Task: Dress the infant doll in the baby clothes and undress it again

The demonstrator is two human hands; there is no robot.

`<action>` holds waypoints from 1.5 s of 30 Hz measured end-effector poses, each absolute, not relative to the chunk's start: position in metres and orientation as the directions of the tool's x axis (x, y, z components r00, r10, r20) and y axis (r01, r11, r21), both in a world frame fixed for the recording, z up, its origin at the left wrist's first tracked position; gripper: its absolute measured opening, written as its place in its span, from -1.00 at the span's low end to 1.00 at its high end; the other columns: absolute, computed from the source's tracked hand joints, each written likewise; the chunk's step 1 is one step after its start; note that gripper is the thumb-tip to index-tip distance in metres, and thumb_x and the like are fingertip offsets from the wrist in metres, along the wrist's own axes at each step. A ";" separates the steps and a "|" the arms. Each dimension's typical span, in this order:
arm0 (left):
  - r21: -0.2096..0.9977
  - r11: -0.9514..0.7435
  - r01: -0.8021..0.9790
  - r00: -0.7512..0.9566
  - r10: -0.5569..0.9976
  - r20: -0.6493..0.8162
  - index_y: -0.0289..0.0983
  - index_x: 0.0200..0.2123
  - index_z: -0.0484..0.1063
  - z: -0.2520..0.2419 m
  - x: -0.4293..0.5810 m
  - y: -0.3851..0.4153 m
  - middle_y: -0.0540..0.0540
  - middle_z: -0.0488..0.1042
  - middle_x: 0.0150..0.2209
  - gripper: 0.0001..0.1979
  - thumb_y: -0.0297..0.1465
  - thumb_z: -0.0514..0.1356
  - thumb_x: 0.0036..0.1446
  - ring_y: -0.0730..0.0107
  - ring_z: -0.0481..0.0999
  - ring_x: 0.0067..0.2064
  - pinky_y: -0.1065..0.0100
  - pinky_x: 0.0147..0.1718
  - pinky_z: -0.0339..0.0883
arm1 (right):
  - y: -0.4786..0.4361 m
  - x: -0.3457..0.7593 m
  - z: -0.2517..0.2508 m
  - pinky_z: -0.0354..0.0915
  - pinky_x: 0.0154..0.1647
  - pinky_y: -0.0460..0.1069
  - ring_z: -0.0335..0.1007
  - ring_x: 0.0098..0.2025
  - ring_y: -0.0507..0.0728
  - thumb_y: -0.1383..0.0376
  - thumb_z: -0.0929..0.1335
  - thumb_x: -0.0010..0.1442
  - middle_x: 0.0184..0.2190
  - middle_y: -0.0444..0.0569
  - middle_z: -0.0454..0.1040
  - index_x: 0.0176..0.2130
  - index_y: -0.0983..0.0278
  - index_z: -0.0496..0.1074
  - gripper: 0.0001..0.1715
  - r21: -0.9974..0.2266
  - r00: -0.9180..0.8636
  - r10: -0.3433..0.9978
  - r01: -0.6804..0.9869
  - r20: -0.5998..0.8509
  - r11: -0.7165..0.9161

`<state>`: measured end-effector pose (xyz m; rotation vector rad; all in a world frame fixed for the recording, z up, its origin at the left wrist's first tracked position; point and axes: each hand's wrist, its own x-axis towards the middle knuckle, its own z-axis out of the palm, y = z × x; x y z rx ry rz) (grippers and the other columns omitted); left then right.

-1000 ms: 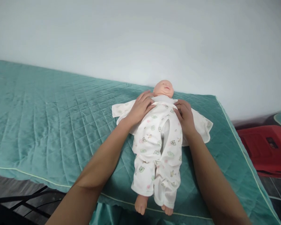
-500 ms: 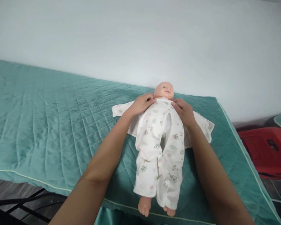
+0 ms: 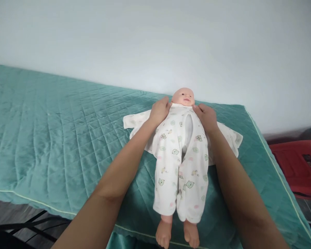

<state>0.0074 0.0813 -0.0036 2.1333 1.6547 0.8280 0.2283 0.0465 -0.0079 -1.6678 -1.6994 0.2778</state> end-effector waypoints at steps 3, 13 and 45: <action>0.576 -0.306 0.758 0.196 0.949 0.247 -0.22 -0.36 0.30 -0.004 0.007 0.077 -0.07 0.44 -0.37 -0.85 -0.40 0.10 0.31 0.23 0.45 -0.28 0.29 -0.27 0.19 | 0.043 0.227 -0.008 -0.02 -0.37 0.00 0.05 -0.45 0.05 0.03 0.29 0.24 -0.58 -0.19 0.16 -0.58 0.20 0.10 -0.49 -0.669 0.122 0.937 0.730 0.328 0.139; 0.646 -0.458 0.610 0.288 0.888 0.359 -0.26 -0.16 0.45 -0.014 -0.001 0.070 -0.13 0.46 -0.14 -0.87 -0.42 0.12 0.28 0.20 0.45 -0.04 0.19 0.01 0.32 | 0.037 0.228 -0.018 0.20 -0.25 0.00 0.33 -0.34 0.08 0.06 0.36 0.20 -0.39 -0.14 0.47 -0.31 0.22 0.41 -0.73 -0.809 0.118 0.947 0.558 0.299 0.187; 0.601 -0.410 0.686 0.004 0.828 0.561 -0.26 0.17 0.35 -0.036 -0.051 -0.078 -0.25 0.42 0.16 -0.64 -0.39 0.02 0.36 0.17 0.36 0.24 0.06 0.26 0.25 | -0.106 0.216 -0.021 0.25 0.33 0.26 0.39 0.25 0.23 0.13 0.26 0.37 0.17 0.08 0.50 0.17 0.19 0.46 -0.54 -0.720 0.170 0.820 0.596 0.546 0.356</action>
